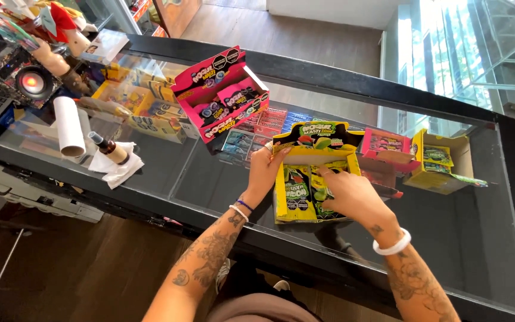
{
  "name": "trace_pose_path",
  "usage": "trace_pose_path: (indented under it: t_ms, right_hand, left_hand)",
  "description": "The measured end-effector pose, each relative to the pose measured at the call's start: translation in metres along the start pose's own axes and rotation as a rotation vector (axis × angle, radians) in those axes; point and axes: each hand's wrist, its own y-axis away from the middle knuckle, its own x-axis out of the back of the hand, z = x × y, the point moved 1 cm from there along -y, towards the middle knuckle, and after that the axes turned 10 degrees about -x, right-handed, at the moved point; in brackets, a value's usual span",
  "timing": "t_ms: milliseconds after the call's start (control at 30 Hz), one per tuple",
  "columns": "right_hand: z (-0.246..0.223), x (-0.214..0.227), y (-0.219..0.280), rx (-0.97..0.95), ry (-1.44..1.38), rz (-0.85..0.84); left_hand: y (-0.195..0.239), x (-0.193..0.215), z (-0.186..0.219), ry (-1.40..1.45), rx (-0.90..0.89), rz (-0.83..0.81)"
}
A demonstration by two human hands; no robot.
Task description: Organizing and stocking snack packets into display boxes on a counter
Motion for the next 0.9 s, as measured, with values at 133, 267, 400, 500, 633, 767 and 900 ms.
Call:
trace_pose_path:
  t_ms: [133, 267, 400, 500, 633, 767, 900]
  right_hand:
    - [0.001, 0.021, 0.031, -0.063, -0.161, 0.101]
    - [0.015, 0.003, 0.038, -0.043, -0.558, 0.507]
    - [0.026, -0.015, 0.046, -0.047, -0.786, 0.64]
    - [0.019, -0.018, 0.055, -0.087, -1.049, 0.7]
    - [0.008, -0.028, 0.045, -0.063, -1.574, 0.704]
    - [0.01, -0.06, 0.018, -0.055, -1.996, 0.684]
    - [0.024, -0.09, -0.002, -0.041, -1.988, 0.715]
  left_hand:
    - [0.001, 0.001, 0.003, -0.002, 0.022, 0.003]
    - [0.004, 0.001, -0.016, 0.036, 0.053, 0.024]
    - [0.001, 0.007, 0.024, 0.024, 0.098, -0.003]
    - [0.002, 0.017, 0.117, 0.006, -0.026, 0.126]
    - [0.024, 0.011, 0.164, 0.099, -0.109, -0.031]
    - [0.041, -0.012, 0.113, 0.612, 0.347, -0.373]
    - [0.03, -0.008, 0.118, 0.491, 0.36, -0.347]
